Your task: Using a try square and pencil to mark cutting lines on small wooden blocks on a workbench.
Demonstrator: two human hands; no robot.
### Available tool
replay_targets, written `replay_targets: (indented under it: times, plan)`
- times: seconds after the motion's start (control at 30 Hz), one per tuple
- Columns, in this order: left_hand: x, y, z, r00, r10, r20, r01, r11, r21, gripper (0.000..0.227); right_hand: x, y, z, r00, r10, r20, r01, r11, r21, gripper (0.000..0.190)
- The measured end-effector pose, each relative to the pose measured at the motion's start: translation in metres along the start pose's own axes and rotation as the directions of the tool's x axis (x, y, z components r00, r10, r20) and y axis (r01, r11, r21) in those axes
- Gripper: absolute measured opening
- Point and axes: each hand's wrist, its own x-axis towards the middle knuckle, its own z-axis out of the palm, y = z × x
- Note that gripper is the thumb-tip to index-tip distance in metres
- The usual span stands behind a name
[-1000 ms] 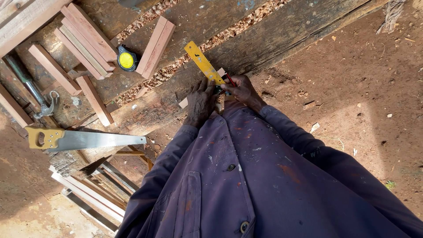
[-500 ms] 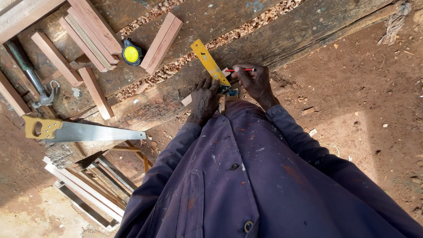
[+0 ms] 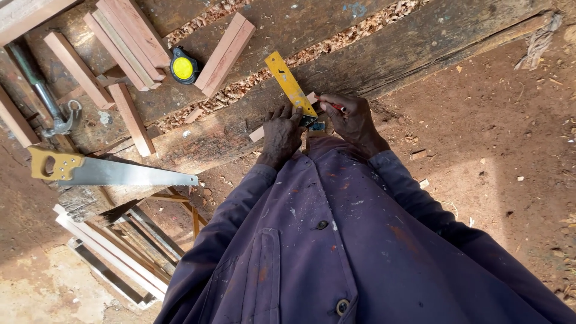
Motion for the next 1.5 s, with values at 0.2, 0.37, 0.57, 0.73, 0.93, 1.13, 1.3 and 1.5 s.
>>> replay_targets:
  times: [0.2, 0.37, 0.57, 0.73, 0.93, 1.13, 1.3, 1.5]
  plan:
    - [0.002, -0.001, 0.005, 0.999, -0.021, 0.027, 0.021, 1.000, 0.010, 0.060, -0.003, 0.014, 0.007, 0.991, -0.087, 0.105, 0.085, 0.996, 0.027, 0.022]
    - [0.000, 0.001, 0.003, 1.000, -0.007, 0.005, 0.008, 0.999, -0.031, 0.060, -0.012, 0.029, -0.007, 0.991, 0.047, 0.128, -0.021, 0.980, -0.200, 0.027]
    - [0.002, -0.007, -0.002, 0.999, -0.005, -0.050, 0.001, 0.996, -0.091, 0.061, -0.018, 0.090, 0.045, 0.974, 0.192, 0.118, -0.187, 0.981, -0.049, 0.023]
    - [-0.015, -0.010, -0.007, 0.984, -0.042, -0.172, 0.004, 0.976, -0.219, 0.067, -0.024, 0.092, 0.032, 0.955, 0.265, 0.130, -0.291, 0.918, 0.271, 0.016]
    - [-0.033, -0.023, -0.005, 0.994, 0.044, -0.100, -0.048, 0.998, -0.037, 0.037, -0.044, 0.060, -0.023, 0.936, 0.342, 0.079, -0.349, 0.881, 0.321, 0.007]
    - [-0.025, -0.033, 0.007, 0.984, -0.023, -0.178, 0.029, 0.999, 0.031, 0.038, -0.041, 0.028, -0.024, 0.925, 0.371, 0.082, -0.373, 0.846, 0.380, 0.007]
    - [-0.017, -0.037, 0.012, 0.958, -0.022, -0.287, 0.022, 1.000, -0.003, 0.038, -0.030, 0.046, 0.010, 0.941, 0.302, 0.152, -0.338, 0.836, 0.432, 0.008]
    - [-0.006, -0.008, 0.004, 0.966, -0.013, -0.257, -0.026, 0.989, -0.147, 0.074, -0.011, 0.048, 0.044, 0.927, 0.339, 0.159, -0.372, 0.787, 0.491, 0.006]
